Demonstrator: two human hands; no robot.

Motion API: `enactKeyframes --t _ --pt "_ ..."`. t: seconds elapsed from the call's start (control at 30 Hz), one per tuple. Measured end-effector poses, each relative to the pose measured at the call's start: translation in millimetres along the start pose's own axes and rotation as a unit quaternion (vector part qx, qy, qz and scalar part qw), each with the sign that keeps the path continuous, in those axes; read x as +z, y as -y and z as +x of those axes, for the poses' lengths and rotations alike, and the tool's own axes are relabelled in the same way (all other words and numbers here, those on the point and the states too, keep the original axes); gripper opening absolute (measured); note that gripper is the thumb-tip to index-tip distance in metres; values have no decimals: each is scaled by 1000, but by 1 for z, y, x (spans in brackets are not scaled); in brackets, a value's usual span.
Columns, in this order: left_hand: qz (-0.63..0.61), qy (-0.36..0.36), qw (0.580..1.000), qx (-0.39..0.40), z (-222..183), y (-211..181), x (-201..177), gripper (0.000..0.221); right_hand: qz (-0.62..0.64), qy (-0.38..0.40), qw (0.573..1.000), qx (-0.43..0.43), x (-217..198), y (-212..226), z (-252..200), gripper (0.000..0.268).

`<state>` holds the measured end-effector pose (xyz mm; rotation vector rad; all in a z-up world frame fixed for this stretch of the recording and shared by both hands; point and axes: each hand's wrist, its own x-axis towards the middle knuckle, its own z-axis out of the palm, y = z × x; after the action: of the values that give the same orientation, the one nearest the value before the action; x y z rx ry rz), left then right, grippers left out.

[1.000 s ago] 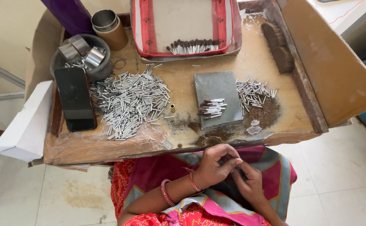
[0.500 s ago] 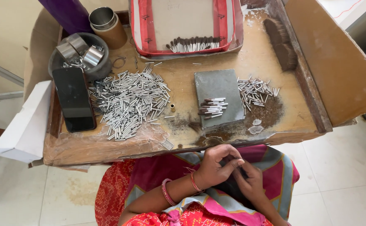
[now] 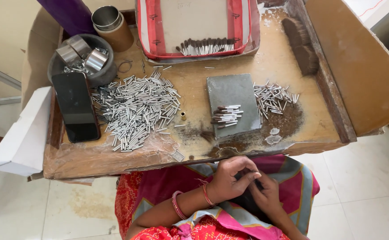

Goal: Assembling small metal rods into cylindrical components on a workbench.

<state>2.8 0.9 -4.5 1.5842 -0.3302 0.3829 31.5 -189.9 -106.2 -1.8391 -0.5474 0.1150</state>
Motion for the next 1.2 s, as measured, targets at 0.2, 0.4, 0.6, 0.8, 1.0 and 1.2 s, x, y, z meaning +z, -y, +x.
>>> enactKeyframes --t 0.2,0.4,0.6,0.8,1.0,1.2 --pt "6 3 1000 7 1 1 1 11 15 -5 999 -35 0 9 5 31" --pt "-42 3 998 -46 -2 -3 2 8 10 58 988 -140 -15 10 -3 14" --pt "-231 -10 960 -161 -4 0 3 7 22 -35 996 -78 -15 54 -2 21" --pt "-65 14 996 -54 5 -29 0 9 -41 -78 992 -87 -22 70 -4 10" --pt "-117 31 990 -74 -2 -15 -1 7 -59 -60 990 -116 -23 88 1 16" --pt "-124 48 987 -91 -1 -15 0 10 -37 -70 992 -94 -24 93 1 13"
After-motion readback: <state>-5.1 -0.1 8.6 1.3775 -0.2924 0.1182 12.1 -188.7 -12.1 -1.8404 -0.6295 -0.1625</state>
